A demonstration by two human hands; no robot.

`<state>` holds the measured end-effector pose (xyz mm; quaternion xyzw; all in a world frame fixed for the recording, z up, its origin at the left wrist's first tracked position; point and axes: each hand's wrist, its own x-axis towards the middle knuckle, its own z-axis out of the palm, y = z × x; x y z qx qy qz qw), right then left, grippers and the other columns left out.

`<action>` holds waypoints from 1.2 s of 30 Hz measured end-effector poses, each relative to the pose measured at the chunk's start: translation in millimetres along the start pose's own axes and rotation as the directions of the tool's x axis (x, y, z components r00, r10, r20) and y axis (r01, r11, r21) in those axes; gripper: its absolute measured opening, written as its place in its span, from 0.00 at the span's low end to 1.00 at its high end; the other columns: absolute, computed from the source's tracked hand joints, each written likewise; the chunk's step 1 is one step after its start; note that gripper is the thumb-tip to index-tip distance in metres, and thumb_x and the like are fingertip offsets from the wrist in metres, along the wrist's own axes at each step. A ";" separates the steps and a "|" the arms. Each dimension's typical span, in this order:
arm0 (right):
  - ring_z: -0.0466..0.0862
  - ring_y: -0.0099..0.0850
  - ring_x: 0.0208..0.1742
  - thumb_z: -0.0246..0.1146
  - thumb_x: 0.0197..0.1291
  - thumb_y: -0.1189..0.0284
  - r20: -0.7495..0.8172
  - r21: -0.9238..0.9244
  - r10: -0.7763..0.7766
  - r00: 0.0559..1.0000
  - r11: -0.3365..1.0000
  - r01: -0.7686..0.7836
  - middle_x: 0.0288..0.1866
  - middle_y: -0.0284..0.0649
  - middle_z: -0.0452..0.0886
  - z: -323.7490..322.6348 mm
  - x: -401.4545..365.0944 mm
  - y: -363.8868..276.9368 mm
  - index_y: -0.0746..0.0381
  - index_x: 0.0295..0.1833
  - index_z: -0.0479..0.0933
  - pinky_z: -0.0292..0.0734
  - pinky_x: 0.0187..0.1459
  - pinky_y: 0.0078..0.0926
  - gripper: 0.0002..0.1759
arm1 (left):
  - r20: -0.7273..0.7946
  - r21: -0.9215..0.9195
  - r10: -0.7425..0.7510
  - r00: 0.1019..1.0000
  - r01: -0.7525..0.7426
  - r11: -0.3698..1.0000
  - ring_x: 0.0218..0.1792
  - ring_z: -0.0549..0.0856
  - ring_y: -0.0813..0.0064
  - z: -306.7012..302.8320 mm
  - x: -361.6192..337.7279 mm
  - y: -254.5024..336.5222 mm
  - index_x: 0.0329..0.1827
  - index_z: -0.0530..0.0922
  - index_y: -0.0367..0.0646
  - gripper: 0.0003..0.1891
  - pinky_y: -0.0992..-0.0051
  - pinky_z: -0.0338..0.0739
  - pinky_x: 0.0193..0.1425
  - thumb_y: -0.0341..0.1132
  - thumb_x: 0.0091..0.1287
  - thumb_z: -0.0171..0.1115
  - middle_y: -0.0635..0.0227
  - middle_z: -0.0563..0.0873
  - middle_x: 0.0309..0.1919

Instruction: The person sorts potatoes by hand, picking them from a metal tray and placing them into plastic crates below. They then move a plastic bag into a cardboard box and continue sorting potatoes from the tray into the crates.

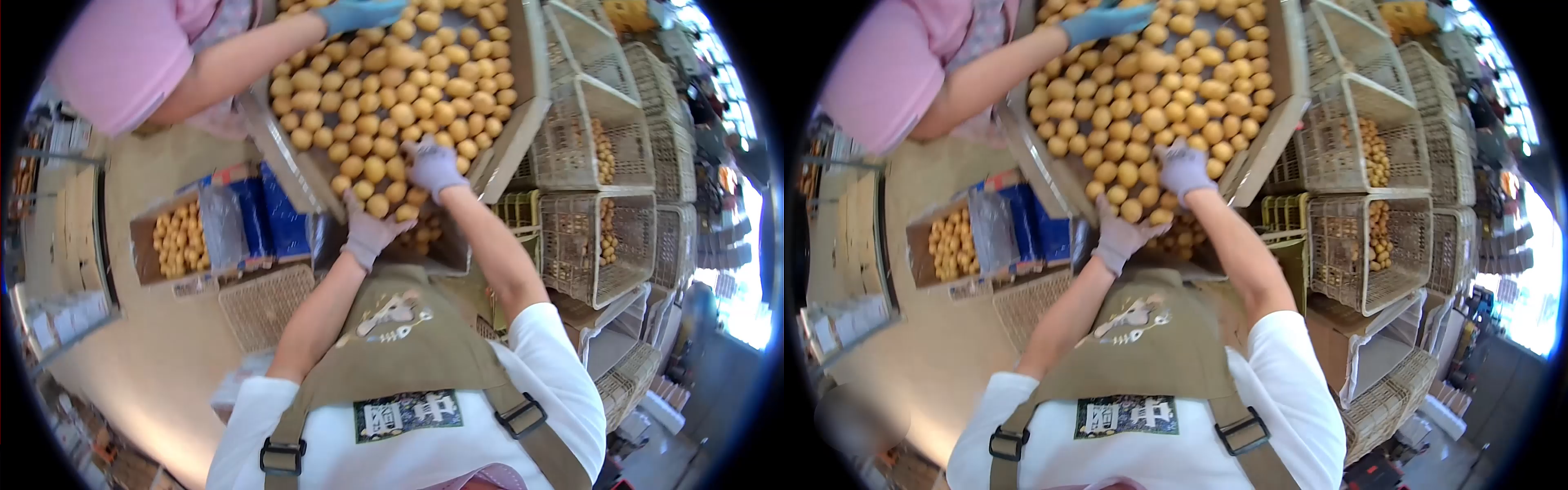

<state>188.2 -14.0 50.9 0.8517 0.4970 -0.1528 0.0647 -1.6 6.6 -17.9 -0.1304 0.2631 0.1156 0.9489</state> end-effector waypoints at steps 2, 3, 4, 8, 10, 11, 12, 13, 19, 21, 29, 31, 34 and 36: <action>0.81 0.52 0.59 0.63 0.56 0.57 -0.065 0.384 0.039 0.997 0.923 -0.011 0.58 0.52 0.80 -10.4 -20.4 11.8 0.51 0.62 0.77 0.75 0.62 0.43 0.27 | -0.011 0.031 -0.002 1.000 0.003 1.000 0.80 0.51 0.42 2.7 -5.8 0.6 0.83 0.52 0.57 0.56 0.25 0.47 0.73 0.84 0.57 0.46 0.63 0.56 0.81; 0.83 0.44 0.59 0.66 0.57 0.60 -0.133 0.656 0.075 0.988 0.754 0.030 0.58 0.48 0.83 -19.5 -28.0 19.4 0.57 0.63 0.76 0.75 0.62 0.37 0.27 | -0.010 0.008 -0.013 1.000 0.014 1.000 0.80 0.51 0.42 3.1 -5.6 1.2 0.83 0.51 0.57 0.57 0.25 0.47 0.74 0.84 0.57 0.46 0.63 0.55 0.82; 0.84 0.40 0.58 0.68 0.57 0.62 -0.212 0.880 0.209 0.955 0.465 0.094 0.56 0.49 0.83 -37.0 -39.0 16.4 0.60 0.62 0.76 0.76 0.61 0.35 0.28 | -0.008 -0.014 -0.025 1.000 0.025 1.000 0.80 0.51 0.43 3.0 -5.5 1.7 0.83 0.51 0.57 0.57 0.25 0.47 0.74 0.84 0.56 0.46 0.64 0.55 0.82; 0.80 0.40 0.62 0.68 0.59 0.71 -0.923 0.384 0.266 0.277 0.636 0.669 0.65 0.47 0.77 -172.6 -114.9 37.7 0.63 0.65 0.72 0.76 0.61 0.34 0.28 | 0.003 -0.014 -0.029 1.000 0.029 0.999 0.81 0.51 0.45 4.6 -7.4 -0.1 0.83 0.51 0.59 0.57 0.25 0.45 0.74 0.84 0.56 0.47 0.67 0.53 0.83; 0.78 0.40 0.65 0.66 0.61 0.71 -0.959 0.114 0.217 -0.182 0.884 0.453 0.67 0.47 0.76 -230.9 -150.9 81.1 0.63 0.66 0.72 0.72 0.65 0.34 0.27 | -0.058 0.022 -0.004 0.998 0.006 1.000 0.81 0.51 0.46 9.7 -9.3 -0.5 0.83 0.51 0.59 0.58 0.25 0.45 0.74 0.84 0.55 0.50 0.66 0.53 0.82; 0.77 0.40 0.67 0.65 0.62 0.70 -0.945 0.099 0.191 -0.265 0.941 0.325 0.68 0.47 0.75 -258.5 -158.2 105.6 0.63 0.67 0.72 0.71 0.66 0.35 0.27 | -0.079 0.033 0.002 0.997 0.001 0.999 0.81 0.51 0.46 10.9 -8.7 -1.3 0.83 0.50 0.58 0.59 0.24 0.45 0.74 0.83 0.54 0.52 0.66 0.53 0.82; 0.76 0.40 0.68 0.64 0.63 0.70 -0.949 0.117 0.176 -0.261 0.967 0.226 0.69 0.47 0.75 -285.1 -156.7 130.0 0.62 0.68 0.72 0.69 0.68 0.35 0.27 | -0.072 0.041 -0.001 0.997 0.004 0.999 0.81 0.51 0.46 8.9 -9.3 -2.3 0.83 0.50 0.58 0.59 0.24 0.46 0.74 0.83 0.53 0.53 0.66 0.53 0.82; 0.75 0.40 0.69 0.63 0.65 0.70 -0.966 0.154 0.184 -0.180 0.974 0.165 0.70 0.47 0.74 -308.6 -146.9 153.6 0.62 0.69 0.72 0.67 0.70 0.35 0.27 | -0.064 0.050 -0.004 0.998 0.007 0.999 0.81 0.51 0.46 4.9 -9.1 -3.0 0.83 0.50 0.58 0.59 0.24 0.46 0.74 0.83 0.53 0.54 0.66 0.54 0.82; 0.80 0.25 0.45 0.61 0.66 0.69 -0.938 0.333 0.312 0.151 0.931 0.146 0.61 0.37 0.83 -286.5 -128.0 125.7 0.55 0.69 0.76 0.77 0.48 0.24 0.25 | -0.010 -0.005 -0.028 1.000 0.028 1.000 0.81 0.51 0.44 4.2 -7.0 1.3 0.83 0.51 0.60 0.56 0.24 0.48 0.73 0.83 0.56 0.51 0.66 0.53 0.82; 0.83 0.27 0.41 0.62 0.61 0.84 -0.975 0.132 0.063 0.215 0.936 0.325 0.55 0.37 0.87 -232.3 -120.6 117.0 0.62 0.61 0.80 0.79 0.47 0.27 0.22 | -0.027 -0.023 -0.027 0.999 0.027 0.999 0.81 0.51 0.45 0.8 -8.2 0.8 0.83 0.51 0.61 0.54 0.25 0.47 0.74 0.82 0.58 0.50 0.67 0.53 0.82; 0.79 0.45 0.61 0.64 0.60 0.60 -0.258 0.284 -0.218 0.941 0.914 0.289 0.62 0.46 0.79 -26.9 -126.0 17.8 0.54 0.58 0.80 0.69 0.65 0.49 0.21 | 0.045 0.097 0.080 0.996 -0.085 0.992 0.80 0.59 0.52 -4.5 -12.9 -7.4 0.81 0.58 0.59 0.48 0.28 0.51 0.74 0.79 0.65 0.35 0.69 0.60 0.80; 0.80 0.46 0.61 0.64 0.59 0.60 -0.282 0.292 -0.160 0.946 0.925 0.244 0.61 0.46 0.80 -6.0 -123.7 6.5 0.53 0.57 0.81 0.69 0.65 0.49 0.21 | 0.014 0.106 0.086 0.996 -0.087 0.991 0.79 0.61 0.53 -2.1 -15.4 -10.2 0.81 0.59 0.59 0.46 0.28 0.54 0.73 0.78 0.66 0.33 0.70 0.62 0.80; 0.79 0.46 0.61 0.64 0.59 0.59 -0.205 0.314 -0.091 0.974 0.937 0.154 0.64 0.46 0.78 -8.2 -106.2 5.6 0.53 0.60 0.79 0.71 0.63 0.48 0.23 | -0.044 0.146 0.099 0.994 -0.092 0.985 0.75 0.68 0.53 1.6 -19.8 -8.1 0.79 0.62 0.60 0.38 0.29 0.58 0.71 0.69 0.71 0.36 0.70 0.67 0.77; 0.74 0.50 0.66 0.65 0.57 0.56 -0.435 0.336 0.065 0.898 0.937 0.095 0.69 0.49 0.73 -6.7 -85.5 -2.6 0.49 0.65 0.77 0.66 0.66 0.55 0.29 | -0.124 0.241 0.103 0.987 -0.071 0.968 0.73 0.71 0.57 -13.7 -15.5 -9.2 0.76 0.66 0.59 0.35 0.34 0.61 0.71 0.67 0.71 0.42 0.70 0.70 0.75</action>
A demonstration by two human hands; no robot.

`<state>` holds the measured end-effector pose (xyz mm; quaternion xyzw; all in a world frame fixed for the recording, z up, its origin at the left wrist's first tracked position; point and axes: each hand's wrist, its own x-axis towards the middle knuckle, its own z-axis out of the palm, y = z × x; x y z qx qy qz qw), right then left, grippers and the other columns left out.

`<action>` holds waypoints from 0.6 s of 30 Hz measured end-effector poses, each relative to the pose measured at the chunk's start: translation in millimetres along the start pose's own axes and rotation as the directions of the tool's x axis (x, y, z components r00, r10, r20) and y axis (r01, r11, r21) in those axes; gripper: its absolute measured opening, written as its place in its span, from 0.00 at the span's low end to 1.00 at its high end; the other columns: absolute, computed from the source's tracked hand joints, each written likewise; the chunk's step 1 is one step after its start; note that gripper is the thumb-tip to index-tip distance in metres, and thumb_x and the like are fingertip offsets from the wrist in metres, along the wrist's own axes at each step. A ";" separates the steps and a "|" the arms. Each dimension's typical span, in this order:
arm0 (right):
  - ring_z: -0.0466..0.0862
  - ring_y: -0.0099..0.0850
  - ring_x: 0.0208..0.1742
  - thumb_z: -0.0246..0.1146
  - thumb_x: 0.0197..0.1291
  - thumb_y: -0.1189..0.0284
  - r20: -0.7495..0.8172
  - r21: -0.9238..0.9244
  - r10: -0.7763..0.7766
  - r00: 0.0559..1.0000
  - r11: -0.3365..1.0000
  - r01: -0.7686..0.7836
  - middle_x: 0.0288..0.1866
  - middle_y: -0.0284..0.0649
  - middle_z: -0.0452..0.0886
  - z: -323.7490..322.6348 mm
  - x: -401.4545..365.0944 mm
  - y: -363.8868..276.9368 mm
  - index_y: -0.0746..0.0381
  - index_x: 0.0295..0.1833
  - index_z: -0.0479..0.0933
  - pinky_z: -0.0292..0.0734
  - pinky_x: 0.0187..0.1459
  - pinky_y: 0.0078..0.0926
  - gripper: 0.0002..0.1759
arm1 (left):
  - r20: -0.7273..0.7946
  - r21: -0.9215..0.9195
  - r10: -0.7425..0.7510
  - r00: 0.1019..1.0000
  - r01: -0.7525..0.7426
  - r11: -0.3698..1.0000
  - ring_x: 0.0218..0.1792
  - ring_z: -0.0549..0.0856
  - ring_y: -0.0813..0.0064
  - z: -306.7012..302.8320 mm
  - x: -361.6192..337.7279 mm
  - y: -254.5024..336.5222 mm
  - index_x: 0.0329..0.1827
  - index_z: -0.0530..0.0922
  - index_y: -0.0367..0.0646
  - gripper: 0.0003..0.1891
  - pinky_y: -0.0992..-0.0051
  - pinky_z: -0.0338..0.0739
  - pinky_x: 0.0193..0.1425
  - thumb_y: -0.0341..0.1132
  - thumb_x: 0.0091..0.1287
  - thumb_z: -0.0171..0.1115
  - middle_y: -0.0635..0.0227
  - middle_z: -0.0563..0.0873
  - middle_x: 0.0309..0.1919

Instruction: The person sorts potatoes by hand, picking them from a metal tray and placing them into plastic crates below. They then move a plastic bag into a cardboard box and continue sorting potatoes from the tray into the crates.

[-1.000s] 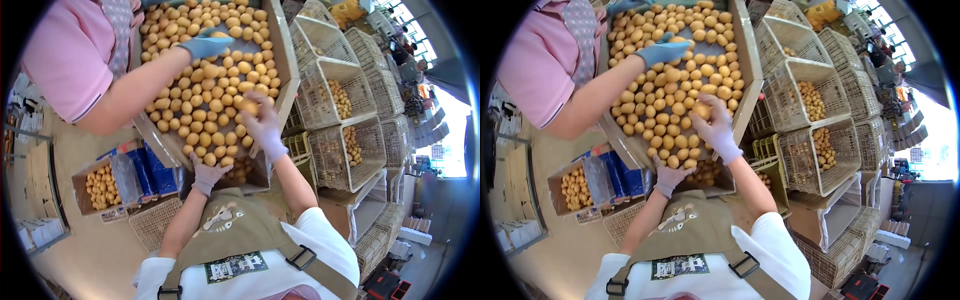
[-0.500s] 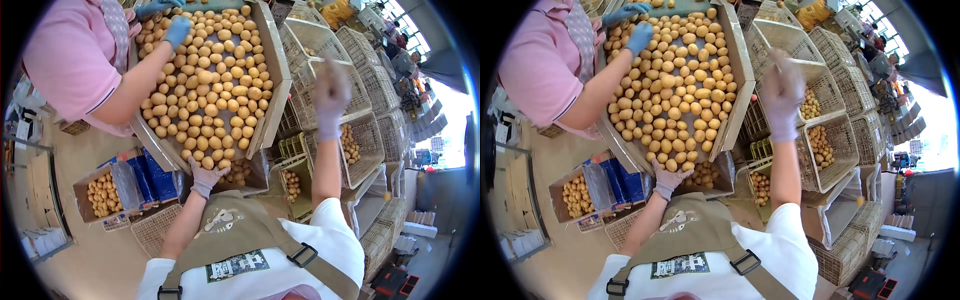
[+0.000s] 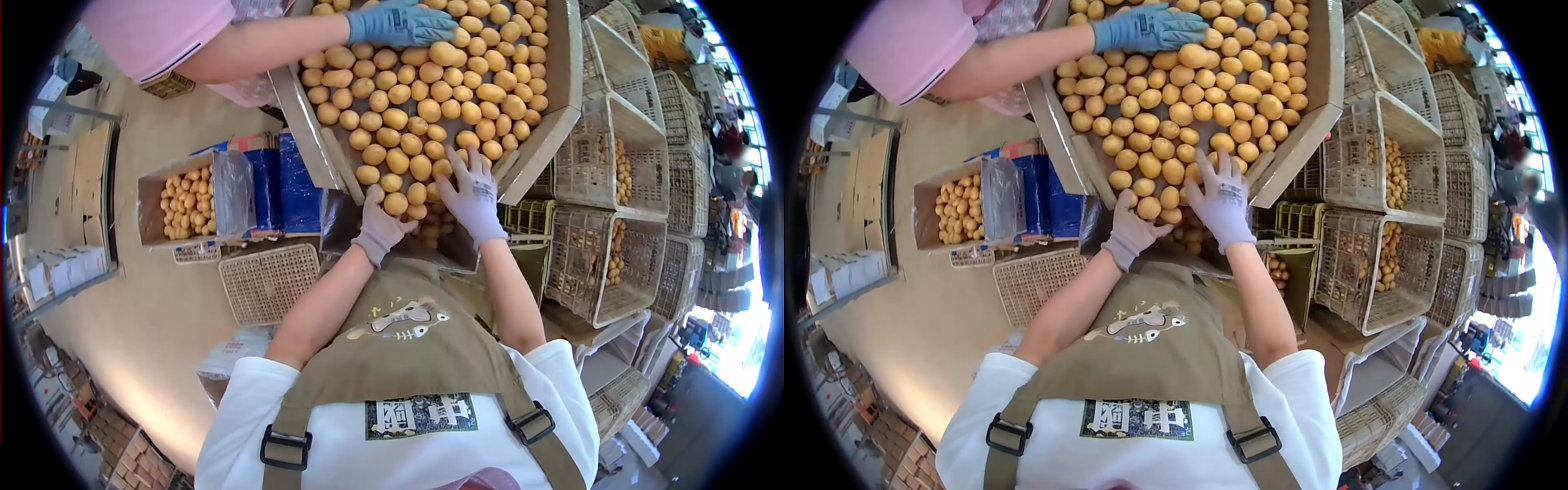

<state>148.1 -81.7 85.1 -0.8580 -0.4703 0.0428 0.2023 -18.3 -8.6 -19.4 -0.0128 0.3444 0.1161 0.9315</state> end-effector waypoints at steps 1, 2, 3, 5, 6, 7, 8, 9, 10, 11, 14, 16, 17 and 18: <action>0.67 0.53 0.74 0.65 0.56 0.54 0.204 -0.067 -0.002 0.979 0.998 0.016 0.77 0.50 0.65 3.8 2.4 -4.0 0.43 0.67 0.77 0.59 0.70 0.62 0.30 | -0.042 0.080 0.004 0.999 -0.001 0.997 0.72 0.71 0.59 -13.3 8.7 -3.8 0.74 0.67 0.58 0.35 0.38 0.61 0.72 0.67 0.71 0.45 0.70 0.71 0.74; 0.64 0.52 0.77 0.65 0.56 0.54 0.305 -0.112 -0.074 0.949 0.987 0.113 0.80 0.50 0.60 13.8 -6.3 -7.7 0.41 0.67 0.77 0.55 0.72 0.64 0.30 | -0.087 0.165 0.010 0.996 0.005 0.986 0.71 0.72 0.61 -17.6 8.7 -2.5 0.72 0.69 0.57 0.34 0.41 0.62 0.74 0.67 0.70 0.48 0.70 0.72 0.72; 0.61 0.52 0.80 0.65 0.56 0.53 0.401 -0.146 -0.134 0.906 0.967 0.208 0.83 0.49 0.55 22.0 -14.6 -10.7 0.38 0.67 0.78 0.52 0.73 0.66 0.29 | -0.094 0.103 0.002 0.996 0.008 0.995 0.70 0.73 0.62 -22.6 8.3 0.4 0.71 0.70 0.56 0.31 0.44 0.64 0.73 0.63 0.72 0.50 0.70 0.73 0.71; 0.63 0.52 0.78 0.65 0.56 0.54 0.513 -0.082 -0.139 0.847 0.974 0.210 0.82 0.49 0.59 5.1 -5.6 -6.5 0.40 0.61 0.82 0.51 0.76 0.60 0.25 | -0.101 -0.029 -0.014 0.995 0.011 1.000 0.68 0.74 0.65 -24.6 5.5 6.7 0.69 0.72 0.53 0.25 0.52 0.69 0.72 0.53 0.74 0.54 0.71 0.77 0.67; 0.67 0.52 0.75 0.65 0.56 0.55 0.441 -0.055 -0.131 0.888 0.983 0.173 0.79 0.49 0.63 9.9 -7.7 6.7 0.42 0.57 0.84 0.54 0.74 0.58 0.22 | 0.001 -0.069 0.047 0.999 -0.047 0.997 0.73 0.68 0.65 0.1 -12.9 12.3 0.69 0.73 0.57 0.27 0.44 0.53 0.78 0.59 0.72 0.56 0.73 0.77 0.68; 0.71 0.52 0.72 0.66 0.56 0.55 0.369 -0.027 -0.119 0.922 0.990 0.138 0.76 0.49 0.67 16.5 -8.9 17.6 0.44 0.53 0.86 0.57 0.72 0.56 0.19 | 0.001 -0.089 0.050 0.999 -0.050 0.995 0.74 0.68 0.63 6.0 -18.6 10.3 0.71 0.70 0.57 0.30 0.42 0.54 0.78 0.62 0.71 0.53 0.72 0.75 0.70; 0.75 0.50 0.66 0.66 0.56 0.57 0.267 -0.050 -0.130 0.955 0.988 0.149 0.71 0.47 0.73 16.5 -7.7 16.9 0.48 0.44 0.86 0.61 0.69 0.54 0.13 | 0.002 -0.109 0.054 0.999 -0.053 0.993 0.75 0.67 0.62 10.2 -21.7 7.7 0.73 0.67 0.57 0.33 0.41 0.55 0.77 0.65 0.71 0.50 0.71 0.72 0.72; 0.76 0.49 0.66 0.66 0.56 0.58 0.289 -0.045 -0.151 0.945 0.984 0.170 0.71 0.47 0.73 15.9 -5.2 16.9 0.49 0.44 0.86 0.62 0.68 0.54 0.13 | 0.008 -0.127 0.061 0.998 -0.059 0.990 0.75 0.66 0.60 13.7 -20.4 6.5 0.75 0.63 0.57 0.37 0.40 0.56 0.77 0.68 0.70 0.48 0.69 0.69 0.74; 0.76 0.49 0.65 0.66 0.56 0.58 0.306 -0.040 -0.170 0.937 0.981 0.192 0.70 0.48 0.73 15.7 -1.8 16.9 0.50 0.44 0.86 0.63 0.68 0.53 0.13 | 0.018 -0.142 0.069 0.997 -0.065 0.988 0.76 0.65 0.58 17.8 -17.5 7.0 0.78 0.60 0.57 0.40 0.38 0.58 0.76 0.71 0.69 0.45 0.68 0.67 0.76; 0.77 0.48 0.64 0.66 0.57 0.58 0.324 -0.035 -0.186 0.927 0.977 0.209 0.70 0.48 0.74 16.5 0.5 17.9 0.50 0.43 0.86 0.64 0.67 0.53 0.12 | 0.026 -0.156 0.073 0.997 -0.068 0.985 0.77 0.64 0.57 19.9 -13.8 6.6 0.80 0.57 0.57 0.43 0.37 0.59 0.76 0.74 0.69 0.43 0.66 0.64 0.78; 0.82 0.46 0.55 0.65 0.58 0.64 0.199 0.150 -0.158 0.967 0.980 0.130 0.58 0.45 0.82 7.1 22.1 11.3 0.55 0.45 0.85 0.74 0.56 0.45 0.12 | 0.085 -0.164 0.096 0.992 -0.082 0.983 0.78 0.64 0.56 19.4 -2.7 3.7 0.82 0.55 0.59 0.47 0.37 0.61 0.74 0.79 0.66 0.39 0.66 0.62 0.79; 0.83 0.44 0.50 0.65 0.58 0.67 0.052 -0.008 -0.367 0.929 0.930 0.368 0.49 0.42 0.85 5.5 22.8 9.3 0.56 0.46 0.84 0.78 0.51 0.42 0.11 | 0.087 -0.156 0.110 0.990 -0.095 0.983 0.76 0.66 0.57 17.9 1.6 2.0 0.81 0.57 0.59 0.48 0.39 0.66 0.72 0.80 0.64 0.40 0.67 0.64 0.78; 0.84 0.45 0.50 0.65 0.58 0.67 0.088 0.012 -0.353 0.931 0.935 0.354 0.49 0.42 0.85 7.8 22.9 13.1 0.56 0.46 0.84 0.78 0.51 0.42 0.12 | 0.061 -0.171 0.107 0.992 -0.095 0.981 0.76 0.67 0.57 18.0 2.4 0.7 0.80 0.58 0.59 0.49 0.39 0.66 0.72 0.81 0.64 0.40 0.67 0.64 0.78; 0.84 0.45 0.49 0.65 0.58 0.67 0.121 0.026 -0.338 0.933 0.941 0.338 0.49 0.43 0.85 11.6 23.7 17.5 0.56 0.47 0.84 0.78 0.51 0.42 0.12 | 0.041 -0.183 0.101 0.994 -0.092 0.979 0.76 0.67 0.57 19.1 4.2 0.7 0.80 0.58 0.58 0.49 0.40 0.67 0.71 0.81 0.63 0.41 0.67 0.64 0.78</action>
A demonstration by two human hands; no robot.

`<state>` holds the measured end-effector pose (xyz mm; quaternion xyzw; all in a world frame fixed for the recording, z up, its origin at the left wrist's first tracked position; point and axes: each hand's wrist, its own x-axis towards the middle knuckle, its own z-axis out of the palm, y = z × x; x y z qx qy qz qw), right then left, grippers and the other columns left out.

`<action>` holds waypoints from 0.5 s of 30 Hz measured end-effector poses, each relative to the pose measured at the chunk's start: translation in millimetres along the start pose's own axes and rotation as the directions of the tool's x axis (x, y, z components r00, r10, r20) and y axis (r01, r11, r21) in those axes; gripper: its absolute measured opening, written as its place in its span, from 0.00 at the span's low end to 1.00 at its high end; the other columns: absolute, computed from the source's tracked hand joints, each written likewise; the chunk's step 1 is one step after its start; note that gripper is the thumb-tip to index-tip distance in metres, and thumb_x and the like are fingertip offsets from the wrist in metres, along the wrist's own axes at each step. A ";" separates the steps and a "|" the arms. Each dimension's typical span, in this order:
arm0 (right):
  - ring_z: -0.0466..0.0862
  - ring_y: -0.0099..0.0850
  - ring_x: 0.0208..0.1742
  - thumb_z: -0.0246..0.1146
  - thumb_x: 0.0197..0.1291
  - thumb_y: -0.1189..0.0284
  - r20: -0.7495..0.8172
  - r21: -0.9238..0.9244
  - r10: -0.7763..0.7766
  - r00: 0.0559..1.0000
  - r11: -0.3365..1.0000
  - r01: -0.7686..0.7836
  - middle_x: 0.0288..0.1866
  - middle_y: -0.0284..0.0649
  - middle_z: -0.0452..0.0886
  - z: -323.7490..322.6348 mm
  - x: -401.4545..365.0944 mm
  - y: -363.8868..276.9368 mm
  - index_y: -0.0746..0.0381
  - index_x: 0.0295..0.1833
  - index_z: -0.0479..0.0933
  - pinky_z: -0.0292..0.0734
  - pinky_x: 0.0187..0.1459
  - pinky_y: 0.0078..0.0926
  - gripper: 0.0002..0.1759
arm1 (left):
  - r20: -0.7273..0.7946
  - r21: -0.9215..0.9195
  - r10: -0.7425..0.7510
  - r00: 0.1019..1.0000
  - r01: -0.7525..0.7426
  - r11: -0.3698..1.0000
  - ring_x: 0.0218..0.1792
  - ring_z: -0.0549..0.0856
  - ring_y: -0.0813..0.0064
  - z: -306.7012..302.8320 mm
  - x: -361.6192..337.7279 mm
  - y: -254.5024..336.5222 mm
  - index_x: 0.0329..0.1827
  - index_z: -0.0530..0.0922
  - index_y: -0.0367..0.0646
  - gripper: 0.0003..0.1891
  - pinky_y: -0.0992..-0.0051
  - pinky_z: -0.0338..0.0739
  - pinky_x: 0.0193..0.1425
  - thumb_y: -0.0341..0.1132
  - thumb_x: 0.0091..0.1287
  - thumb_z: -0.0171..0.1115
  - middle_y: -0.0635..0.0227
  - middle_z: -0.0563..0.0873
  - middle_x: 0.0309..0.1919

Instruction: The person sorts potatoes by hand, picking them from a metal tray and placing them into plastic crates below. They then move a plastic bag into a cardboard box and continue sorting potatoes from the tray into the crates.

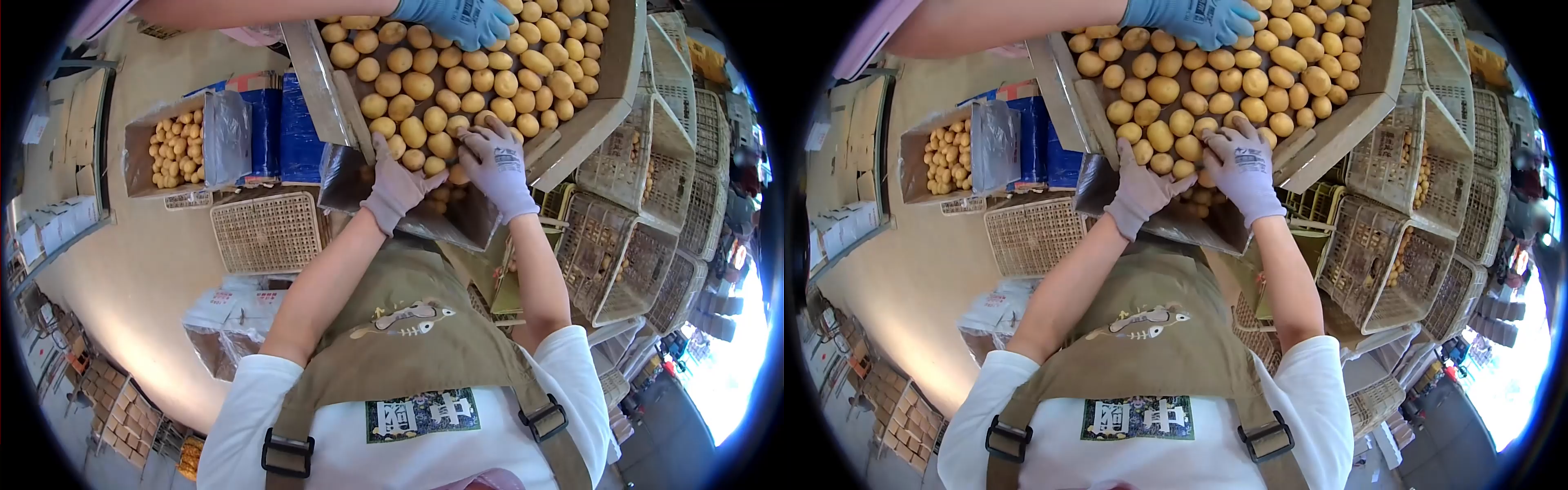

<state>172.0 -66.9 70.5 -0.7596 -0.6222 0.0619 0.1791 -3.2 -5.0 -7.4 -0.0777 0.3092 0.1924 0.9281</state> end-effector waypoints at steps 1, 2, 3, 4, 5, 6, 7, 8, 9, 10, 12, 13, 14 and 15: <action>0.84 0.46 0.49 0.65 0.58 0.67 0.035 0.014 0.015 0.999 1.000 -0.016 0.49 0.43 0.85 2.7 0.8 1.8 0.56 0.48 0.84 0.78 0.52 0.41 0.13 | -0.021 -0.016 -0.003 1.000 0.003 1.000 0.75 0.67 0.56 -0.1 0.9 0.9 0.80 0.58 0.57 0.50 0.40 0.67 0.71 0.81 0.63 0.41 0.67 0.64 0.78; 0.84 0.48 0.50 0.62 0.61 0.65 0.115 0.149 0.194 0.974 0.966 -0.210 0.52 0.45 0.84 -3.2 11.3 -8.9 0.55 0.53 0.82 0.78 0.52 0.43 0.16 | 0.023 0.004 -0.020 1.000 0.020 1.000 0.76 0.67 0.52 -1.0 1.1 3.8 0.80 0.57 0.55 0.50 0.39 0.69 0.71 0.81 0.64 0.37 0.64 0.64 0.78; 0.84 0.49 0.52 0.61 0.62 0.64 0.141 0.121 0.223 0.965 0.963 -0.240 0.54 0.45 0.84 -0.5 19.9 -16.0 0.55 0.55 0.81 0.78 0.53 0.42 0.17 | 0.025 -0.009 -0.035 0.999 0.035 0.999 0.76 0.67 0.52 -5.1 3.7 4.1 0.80 0.57 0.55 0.50 0.39 0.68 0.71 0.82 0.64 0.37 0.64 0.63 0.78; 0.84 0.49 0.53 0.59 0.63 0.62 0.167 0.093 0.253 0.953 0.958 -0.271 0.55 0.46 0.84 5.3 29.3 -22.0 0.55 0.56 0.81 0.78 0.54 0.42 0.18 | 0.024 -0.020 -0.050 0.998 0.051 0.998 0.75 0.67 0.52 -9.1 5.5 3.1 0.80 0.57 0.55 0.50 0.38 0.68 0.71 0.82 0.63 0.37 0.64 0.63 0.78; 0.84 0.49 0.54 0.58 0.65 0.61 0.185 0.066 0.286 0.940 0.951 -0.302 0.57 0.46 0.83 12.2 38.4 -28.8 0.54 0.58 0.80 0.78 0.54 0.42 0.19 | 0.026 -0.025 -0.067 0.997 0.068 0.997 0.75 0.67 0.52 -9.2 6.3 3.6 0.80 0.57 0.55 0.51 0.38 0.68 0.71 0.82 0.63 0.37 0.63 0.63 0.78; 0.83 0.51 0.53 0.59 0.65 0.65 0.234 -0.085 0.330 0.914 0.944 -0.319 0.60 0.48 0.82 20.8 44.2 -38.4 0.61 0.60 0.80 0.77 0.59 0.41 0.20 | -0.011 -0.046 -0.082 0.997 0.082 0.996 0.75 0.67 0.51 -8.5 6.5 3.9 0.80 0.57 0.55 0.52 0.37 0.68 0.71 0.83 0.62 0.37 0.63 0.63 0.78; 0.83 0.50 0.55 0.59 0.65 0.66 0.180 0.021 0.318 0.931 0.945 -0.327 0.60 0.48 0.82 23.9 43.1 -38.3 0.61 0.60 0.79 0.77 0.59 0.40 0.20 | -0.012 -0.051 -0.092 0.996 0.091 0.995 0.75 0.67 0.51 -8.4 4.7 4.4 0.80 0.57 0.56 0.52 0.37 0.68 0.71 0.83 0.62 0.37 0.63 0.63 0.78; 0.83 0.50 0.56 0.59 0.66 0.66 0.120 0.125 0.307 0.944 0.939 -0.321 0.61 0.48 0.82 25.5 42.4 -35.4 0.61 0.61 0.79 0.76 0.60 0.39 0.20 | -0.008 -0.057 -0.100 0.995 0.099 0.993 0.75 0.66 0.51 -7.2 4.6 5.5 0.80 0.57 0.56 0.52 0.37 0.68 0.71 0.83 0.62 0.37 0.63 0.63 0.78; 0.83 0.49 0.57 0.59 0.66 0.66 0.061 0.225 0.296 0.953 0.926 -0.302 0.62 0.48 0.81 24.9 41.7 -31.2 0.61 0.61 0.79 0.76 0.61 0.38 0.20 | -0.003 -0.067 -0.105 0.994 0.104 0.992 0.75 0.66 0.51 -6.6 5.4 6.6 0.80 0.57 0.56 0.51 0.37 0.68 0.71 0.83 0.62 0.37 0.63 0.63 0.78; 0.83 0.46 0.60 0.59 0.66 0.67 -0.006 0.292 0.385 0.923 0.883 -0.367 0.62 0.48 0.82 20.0 31.9 -28.3 0.61 0.63 0.78 0.75 0.63 0.36 0.21 | 0.037 0.001 -0.086 0.996 0.086 0.996 0.76 0.66 0.53 -8.4 4.5 7.0 0.81 0.57 0.57 0.50 0.36 0.65 0.72 0.82 0.63 0.37 0.66 0.63 0.79; 0.83 0.48 0.55 0.59 0.67 0.65 -0.053 0.207 0.424 0.904 0.890 -0.406 0.58 0.46 0.83 -4.7 7.4 -34.3 0.59 0.61 0.79 0.77 0.57 0.40 0.19 | 0.058 0.001 -0.059 0.997 0.059 0.998 0.76 0.66 0.55 -9.6 1.9 5.7 0.81 0.56 0.58 0.49 0.34 0.60 0.74 0.81 0.65 0.37 0.69 0.63 0.79; 0.84 0.49 0.53 0.60 0.67 0.67 -0.102 0.152 0.399 0.911 0.911 -0.382 0.55 0.47 0.84 -10.6 -6.6 -34.1 0.60 0.60 0.80 0.78 0.56 0.40 0.18 | 0.070 0.007 -0.047 0.996 0.047 0.999 0.76 0.66 0.56 -8.9 2.3 6.2 0.81 0.56 0.59 0.48 0.34 0.58 0.75 0.80 0.65 0.37 0.70 0.63 0.79; 0.85 0.49 0.49 0.61 0.65 0.70 -0.082 0.185 0.406 0.910 0.904 -0.387 0.51 0.48 0.86 -16.1 -18.6 -38.9 0.60 0.58 0.80 0.79 0.53 0.42 0.17 | 0.175 -0.101 -0.091 0.980 0.109 0.989 0.78 0.63 0.57 -17.8 4.7 7.1 0.81 0.56 0.59 0.46 0.33 0.50 0.78 0.78 0.67 0.37 0.72 0.62 0.80; 0.85 0.49 0.47 0.61 0.64 0.71 -0.072 0.132 0.365 0.928 0.926 -0.353 0.48 0.47 0.86 -11.7 -31.5 -38.3 0.60 0.54 0.81 0.80 0.50 0.42 0.14 | 0.191 0.000 -0.059 0.980 0.060 0.998 0.79 0.61 0.58 -26.3 9.0 3.9 0.81 0.56 0.60 0.45 0.33 0.48 0.78 0.78 0.68 0.37 0.73 0.62 0.80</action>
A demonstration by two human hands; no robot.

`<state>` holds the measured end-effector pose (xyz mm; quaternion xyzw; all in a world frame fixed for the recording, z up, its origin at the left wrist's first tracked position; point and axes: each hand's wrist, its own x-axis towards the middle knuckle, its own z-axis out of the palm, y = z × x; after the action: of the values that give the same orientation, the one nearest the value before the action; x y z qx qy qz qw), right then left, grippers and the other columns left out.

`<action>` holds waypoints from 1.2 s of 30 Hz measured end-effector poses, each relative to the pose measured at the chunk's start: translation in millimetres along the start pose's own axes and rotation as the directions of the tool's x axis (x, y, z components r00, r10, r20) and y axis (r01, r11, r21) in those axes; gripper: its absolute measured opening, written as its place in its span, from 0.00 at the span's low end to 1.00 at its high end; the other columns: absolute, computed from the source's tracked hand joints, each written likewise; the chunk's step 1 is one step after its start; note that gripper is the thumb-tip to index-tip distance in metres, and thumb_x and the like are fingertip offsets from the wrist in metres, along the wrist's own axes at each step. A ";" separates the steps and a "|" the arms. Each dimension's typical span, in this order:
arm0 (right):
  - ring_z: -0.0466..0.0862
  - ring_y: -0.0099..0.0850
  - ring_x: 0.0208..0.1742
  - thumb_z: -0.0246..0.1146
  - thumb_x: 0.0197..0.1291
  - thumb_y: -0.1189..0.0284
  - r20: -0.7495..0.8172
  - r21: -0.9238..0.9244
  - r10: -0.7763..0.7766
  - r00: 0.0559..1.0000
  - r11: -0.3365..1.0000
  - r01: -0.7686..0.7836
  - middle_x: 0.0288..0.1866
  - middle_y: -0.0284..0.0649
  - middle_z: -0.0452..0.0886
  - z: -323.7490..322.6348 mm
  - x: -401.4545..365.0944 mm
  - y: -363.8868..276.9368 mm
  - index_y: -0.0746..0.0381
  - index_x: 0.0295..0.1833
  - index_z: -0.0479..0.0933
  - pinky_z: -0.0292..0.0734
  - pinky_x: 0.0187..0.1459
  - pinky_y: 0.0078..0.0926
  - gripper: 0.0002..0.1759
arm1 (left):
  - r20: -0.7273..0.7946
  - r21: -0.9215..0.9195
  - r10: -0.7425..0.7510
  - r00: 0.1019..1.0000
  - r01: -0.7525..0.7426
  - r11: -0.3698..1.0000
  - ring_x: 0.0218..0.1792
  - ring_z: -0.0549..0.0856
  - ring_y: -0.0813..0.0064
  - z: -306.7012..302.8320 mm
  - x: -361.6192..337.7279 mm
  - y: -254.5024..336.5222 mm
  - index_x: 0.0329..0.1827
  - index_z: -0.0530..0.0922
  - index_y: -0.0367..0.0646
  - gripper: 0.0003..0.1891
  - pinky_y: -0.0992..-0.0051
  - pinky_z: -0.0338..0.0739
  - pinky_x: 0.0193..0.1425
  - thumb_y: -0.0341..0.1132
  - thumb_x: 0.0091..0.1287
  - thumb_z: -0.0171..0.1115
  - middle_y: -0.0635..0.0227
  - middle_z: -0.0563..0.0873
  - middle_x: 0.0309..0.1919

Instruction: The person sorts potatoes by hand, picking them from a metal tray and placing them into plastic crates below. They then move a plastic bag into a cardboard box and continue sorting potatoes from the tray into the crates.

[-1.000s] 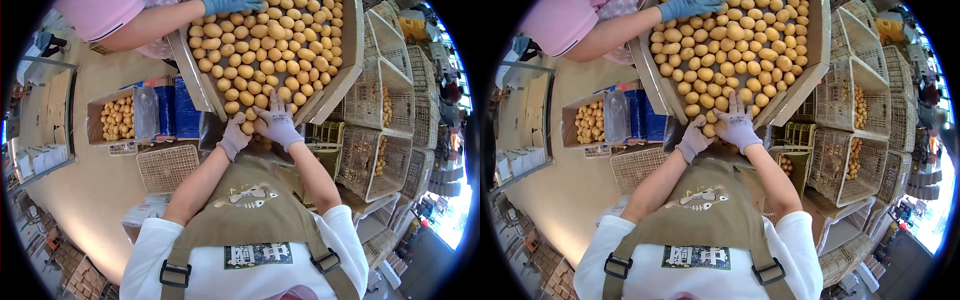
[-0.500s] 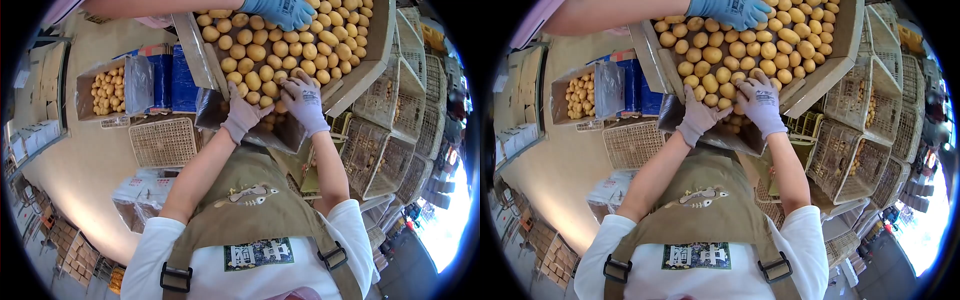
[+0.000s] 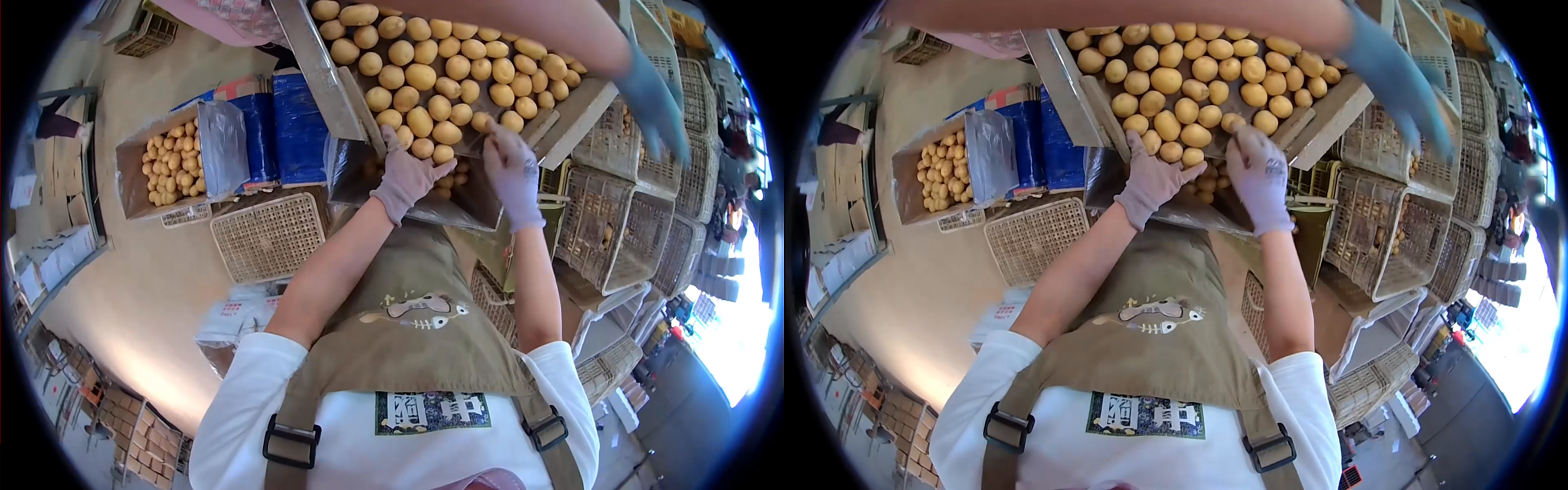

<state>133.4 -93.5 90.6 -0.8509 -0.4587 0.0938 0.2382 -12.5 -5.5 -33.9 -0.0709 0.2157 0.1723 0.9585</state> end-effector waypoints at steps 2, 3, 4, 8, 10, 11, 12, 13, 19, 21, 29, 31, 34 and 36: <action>0.86 0.48 0.45 0.61 0.62 0.71 0.006 0.045 -0.172 0.985 0.984 0.171 0.46 0.46 0.86 11.8 -17.6 -4.4 0.59 0.53 0.81 0.81 0.47 0.43 0.14 | 0.052 0.212 0.067 0.996 -0.076 0.974 0.80 0.59 0.59 -14.6 7.6 -6.0 0.81 0.57 0.60 0.44 0.32 0.45 0.78 0.76 0.68 0.38 0.73 0.62 0.80; 0.86 0.47 0.45 0.61 0.63 0.69 0.106 -0.004 -0.128 0.986 0.992 0.129 0.45 0.45 0.86 19.6 -19.4 -13.9 0.58 0.53 0.80 0.81 0.46 0.44 0.14 | 0.039 0.156 0.032 0.999 -0.038 0.987 0.79 0.60 0.60 -19.2 9.7 -6.4 0.81 0.57 0.59 0.46 0.37 0.47 0.79 0.77 0.67 0.39 0.72 0.63 0.79; 0.87 0.46 0.44 0.61 0.63 0.66 0.203 -0.056 -0.078 0.976 0.994 0.091 0.44 0.45 0.86 30.1 -20.4 -25.8 0.58 0.54 0.79 0.81 0.44 0.44 0.15 | 0.026 0.099 -0.003 1.000 0.000 0.995 0.78 0.61 0.61 -24.9 10.8 -5.3 0.81 0.58 0.57 0.47 0.42 0.48 0.80 0.78 0.66 0.40 0.70 0.64 0.79; 0.87 0.48 0.43 0.60 0.66 0.58 0.421 -0.277 0.120 0.899 0.961 0.001 0.44 0.50 0.85 84.9 -9.9 -40.5 0.57 0.58 0.71 0.80 0.45 0.47 0.20 | -0.143 -0.006 -0.061 0.988 0.061 0.998 0.69 0.72 0.62 -7.5 5.7 5.0 0.77 0.63 0.51 0.52 0.55 0.63 0.75 0.82 0.61 0.43 0.67 0.72 0.72; 0.87 0.48 0.42 0.64 0.62 0.59 0.319 -0.208 0.141 0.937 0.975 -0.076 0.42 0.49 0.85 88.2 -7.6 -34.6 0.57 0.57 0.73 0.80 0.45 0.47 0.22 | -0.289 -0.008 -0.050 0.956 0.050 0.999 0.62 0.80 0.63 12.7 -2.0 5.0 0.74 0.66 0.49 0.53 0.59 0.74 0.68 0.84 0.59 0.43 0.67 0.78 0.66; 0.87 0.48 0.42 0.66 0.59 0.60 0.232 -0.084 0.120 0.965 0.991 -0.103 0.41 0.48 0.84 86.8 -12.2 -32.2 0.57 0.55 0.75 0.80 0.46 0.46 0.21 | -0.138 -0.028 -0.065 0.988 0.062 0.998 0.66 0.77 0.63 13.0 -2.3 5.4 0.73 0.67 0.51 0.52 0.60 0.70 0.73 0.84 0.58 0.43 0.69 0.77 0.68; 0.86 0.48 0.41 0.68 0.56 0.61 0.140 0.040 0.103 0.985 0.993 -0.110 0.41 0.48 0.84 84.9 -15.8 -30.0 0.56 0.52 0.76 0.80 0.47 0.45 0.21 | -0.128 -0.045 -0.098 0.987 0.093 0.995 0.69 0.75 0.63 13.1 -3.1 7.0 0.75 0.66 0.53 0.52 0.57 0.67 0.75 0.84 0.58 0.43 0.68 0.76 0.69; 0.86 0.47 0.41 0.70 0.53 0.61 0.047 0.164 0.093 0.995 0.981 -0.100 0.40 0.47 0.84 82.0 -19.0 -28.4 0.56 0.50 0.77 0.80 0.47 0.44 0.20 | -0.116 -0.064 -0.128 0.985 0.121 0.991 0.71 0.73 0.62 12.6 -5.0 8.7 0.76 0.65 0.54 0.52 0.54 0.64 0.77 0.84 0.58 0.43 0.68 0.75 0.71; 0.83 0.40 0.46 0.74 0.44 0.68 -0.406 -0.372 -0.342 0.848 0.909 0.188 0.42 0.41 0.83 -66.3 -11.6 70.9 0.61 0.51 0.81 0.79 0.47 0.37 0.24 | -0.280 -0.169 -0.120 0.952 0.074 0.983 0.83 0.45 0.57 21.7 -6.1 4.5 0.85 0.40 0.56 0.60 0.30 0.48 0.77 0.83 0.58 0.46 0.64 0.40 0.84; 0.82 0.37 0.49 0.72 0.54 0.71 -0.703 -0.214 0.153 0.695 0.886 -0.412 0.48 0.44 0.84 -129.5 -0.7 106.9 0.65 0.57 0.79 0.79 0.49 0.34 0.24 | -0.281 -0.135 -0.100 0.955 0.064 0.989 0.83 0.44 0.57 24.3 -8.0 2.9 0.85 0.39 0.57 0.59 0.29 0.49 0.77 0.83 0.58 0.46 0.63 0.40 0.84; 0.83 0.47 0.59 0.62 0.65 0.64 -0.141 -0.045 0.020 0.990 0.999 -0.026 0.58 0.48 0.83 -31.3 93.0 38.4 0.59 0.62 0.79 0.77 0.60 0.40 0.21 | -0.349 -0.054 -0.010 0.937 -0.010 0.998 0.83 0.43 0.52 31.9 -7.6 -4.1 0.84 0.34 0.60 0.59 0.25 0.55 0.72 0.82 0.58 0.48 0.61 0.37 0.83; 0.82 0.49 0.61 0.62 0.63 0.58 0.012 -0.058 0.175 0.984 0.983 -0.175 0.59 0.50 0.83 9.6 125.6 35.0 0.57 0.66 0.74 0.75 0.61 0.43 0.28 | -0.363 -0.099 -0.020 0.932 -0.017 0.995 0.83 0.43 0.50 32.9 -10.7 -1.6 0.84 0.35 0.60 0.59 0.24 0.55 0.72 0.82 0.59 0.47 0.61 0.37 0.83; 0.81 0.49 0.62 0.64 0.59 0.52 0.093 -0.173 0.339 0.936 0.931 -0.320 0.64 0.50 0.80 23.9 142.8 33.1 0.53 0.71 0.68 0.75 0.62 0.46 0.36 | -0.295 -0.085 -0.005 0.956 -0.021 0.996 0.82 0.44 0.46 31.5 -8.4 -2.6 0.84 0.38 0.60 0.57 0.23 0.52 0.72 0.82 0.59 0.46 0.60 0.38 0.83; 0.80 0.46 0.63 0.64 0.56 0.51 0.164 -0.176 0.259 0.952 0.957 -0.230 0.64 0.48 0.79 10.0 137.4 34.5 0.53 0.69 0.70 0.75 0.61 0.44 0.35 | -0.277 -0.085 0.002 0.961 -0.027 0.996 0.82 0.44 0.45 29.7 -7.5 -3.4 0.84 0.39 0.61 0.56 0.23 0.51 0.72 0.82 0.60 0.44 0.60 0.39 0.83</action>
<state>232.2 7.0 73.1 -0.9048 -0.3754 0.1655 0.1141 -6.1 -4.6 -3.8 -0.1350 0.3400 0.1771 0.9137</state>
